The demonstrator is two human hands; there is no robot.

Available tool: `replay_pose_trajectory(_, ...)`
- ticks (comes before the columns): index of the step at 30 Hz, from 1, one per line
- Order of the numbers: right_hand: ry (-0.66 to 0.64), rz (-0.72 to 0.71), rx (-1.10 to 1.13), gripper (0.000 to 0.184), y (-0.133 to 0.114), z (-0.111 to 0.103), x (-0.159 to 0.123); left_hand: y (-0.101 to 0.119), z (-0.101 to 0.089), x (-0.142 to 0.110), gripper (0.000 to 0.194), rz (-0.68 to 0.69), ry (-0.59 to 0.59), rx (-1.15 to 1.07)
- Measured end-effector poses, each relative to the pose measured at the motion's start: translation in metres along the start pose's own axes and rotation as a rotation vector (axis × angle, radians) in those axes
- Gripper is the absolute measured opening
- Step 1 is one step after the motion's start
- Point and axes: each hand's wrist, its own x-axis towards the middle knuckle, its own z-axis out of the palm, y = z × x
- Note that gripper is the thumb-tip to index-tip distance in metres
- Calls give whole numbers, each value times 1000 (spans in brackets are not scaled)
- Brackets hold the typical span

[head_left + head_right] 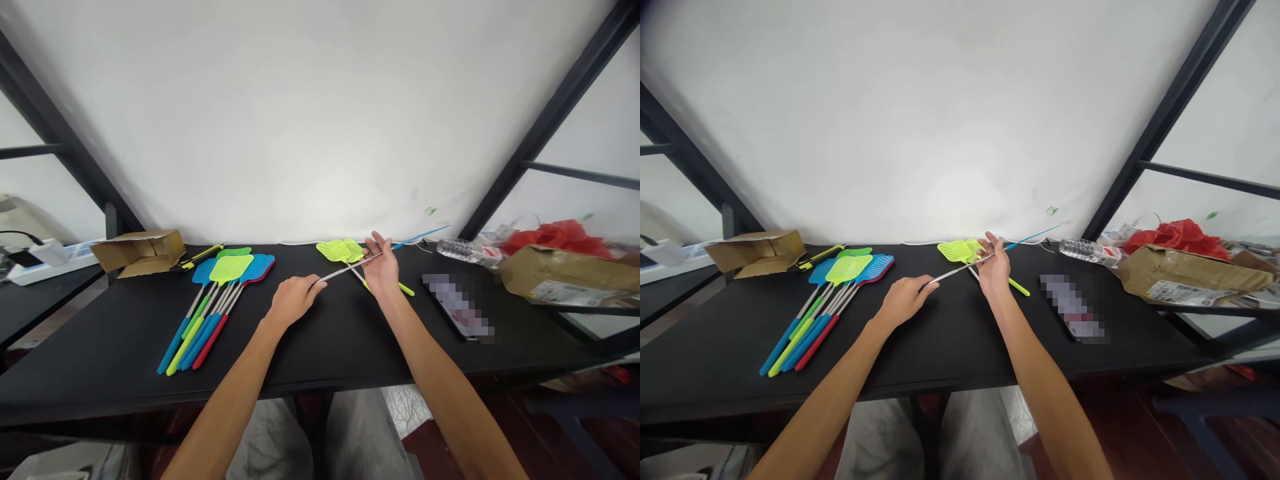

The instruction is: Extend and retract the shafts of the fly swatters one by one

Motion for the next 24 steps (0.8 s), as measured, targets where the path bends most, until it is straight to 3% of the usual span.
replay_pose_trajectory(6,-69,-62,-187,51,9,2,-3,1,0,-1,49,-14,-9,-22)
replay_pose_trajectory(18,-431,89,-322,47,47,27,-42,3,4,2,49,-2,71,-172)
replay_pose_trajectory(20,-413,110,-315,46,44,27,-39,3,3,2,49,3,82,-230)
replay_pose_trajectory(24,-236,119,-246,44,28,18,-25,3,1,2,52,-21,92,-411)
